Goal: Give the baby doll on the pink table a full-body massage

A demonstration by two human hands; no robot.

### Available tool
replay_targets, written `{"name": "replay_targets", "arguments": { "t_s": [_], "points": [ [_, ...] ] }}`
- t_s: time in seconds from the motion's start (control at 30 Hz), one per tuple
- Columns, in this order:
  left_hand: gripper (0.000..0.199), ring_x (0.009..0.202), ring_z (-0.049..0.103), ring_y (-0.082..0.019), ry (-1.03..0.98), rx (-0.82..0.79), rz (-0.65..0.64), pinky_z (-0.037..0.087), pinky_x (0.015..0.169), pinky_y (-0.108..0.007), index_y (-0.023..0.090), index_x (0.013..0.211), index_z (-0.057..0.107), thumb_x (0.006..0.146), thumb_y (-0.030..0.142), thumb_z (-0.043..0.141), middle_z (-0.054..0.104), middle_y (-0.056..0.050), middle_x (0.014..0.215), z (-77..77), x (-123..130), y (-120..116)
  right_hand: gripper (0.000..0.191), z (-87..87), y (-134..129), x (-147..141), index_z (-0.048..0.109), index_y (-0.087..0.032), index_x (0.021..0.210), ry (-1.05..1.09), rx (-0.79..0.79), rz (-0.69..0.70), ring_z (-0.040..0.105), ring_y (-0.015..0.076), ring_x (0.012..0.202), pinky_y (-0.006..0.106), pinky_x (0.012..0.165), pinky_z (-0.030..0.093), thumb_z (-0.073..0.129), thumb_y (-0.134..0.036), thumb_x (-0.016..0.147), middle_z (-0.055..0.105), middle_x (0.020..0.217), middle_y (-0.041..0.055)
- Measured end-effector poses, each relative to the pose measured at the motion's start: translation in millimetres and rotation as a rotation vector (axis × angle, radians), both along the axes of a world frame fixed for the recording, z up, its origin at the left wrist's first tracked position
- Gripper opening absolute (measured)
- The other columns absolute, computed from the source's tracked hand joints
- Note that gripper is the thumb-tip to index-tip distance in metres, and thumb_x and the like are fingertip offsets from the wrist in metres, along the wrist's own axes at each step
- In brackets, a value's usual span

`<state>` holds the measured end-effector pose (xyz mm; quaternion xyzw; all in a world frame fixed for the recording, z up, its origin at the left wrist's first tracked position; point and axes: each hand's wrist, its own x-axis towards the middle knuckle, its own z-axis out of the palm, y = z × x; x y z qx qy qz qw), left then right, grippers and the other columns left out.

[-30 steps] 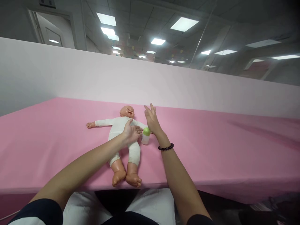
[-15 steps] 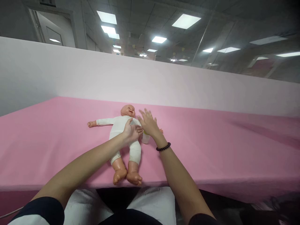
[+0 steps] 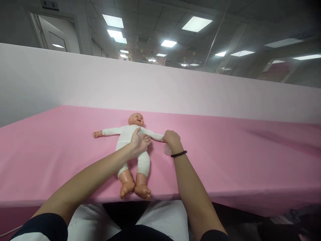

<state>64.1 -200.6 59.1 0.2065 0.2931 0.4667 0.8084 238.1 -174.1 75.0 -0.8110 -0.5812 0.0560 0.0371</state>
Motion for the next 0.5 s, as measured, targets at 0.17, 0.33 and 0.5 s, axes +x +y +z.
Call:
{"name": "replay_targets", "arguments": {
  "t_s": [0.17,0.33,0.5],
  "points": [
    [0.087,0.156,0.024,-0.03,-0.002,0.017,-0.005,0.052,0.106,-0.033,-0.005,0.16,0.013,0.1,0.054,0.033,0.02,-0.026,0.167,-0.1,1.2,-2.0,0.033,3.6,4.2,51.6,0.073,-0.012,0.117,0.025,-0.025,-0.241,0.068,0.0311,0.116,0.037,0.088,0.054,0.069,-0.021,0.086,0.071,0.118,0.021],
    [0.081,0.154,0.031,-0.029,0.002,0.019,0.033,0.051,0.109,-0.036,-0.004,0.159,0.021,0.1,0.05,0.036,0.028,-0.026,0.164,-1.9,2.0,1.9,0.048,14.6,-2.7,43.5,0.06,-0.01,0.137,0.022,0.401,-0.312,0.045,0.0441,0.141,0.07,0.11,0.033,0.052,-0.039,0.099,0.053,0.145,0.0298],
    [0.069,0.147,0.045,-0.028,0.05,0.188,0.088,0.045,0.113,-0.036,-0.006,0.146,0.046,0.103,0.043,0.024,0.045,-0.027,0.155,0.5,2.8,-3.3,0.066,0.2,-25.2,-48.4,0.029,-0.018,0.161,0.15,1.099,0.509,0.009,0.0302,0.16,0.064,0.124,0.015,0.02,-0.052,0.105,0.022,0.169,0.0162]
  ]
}}
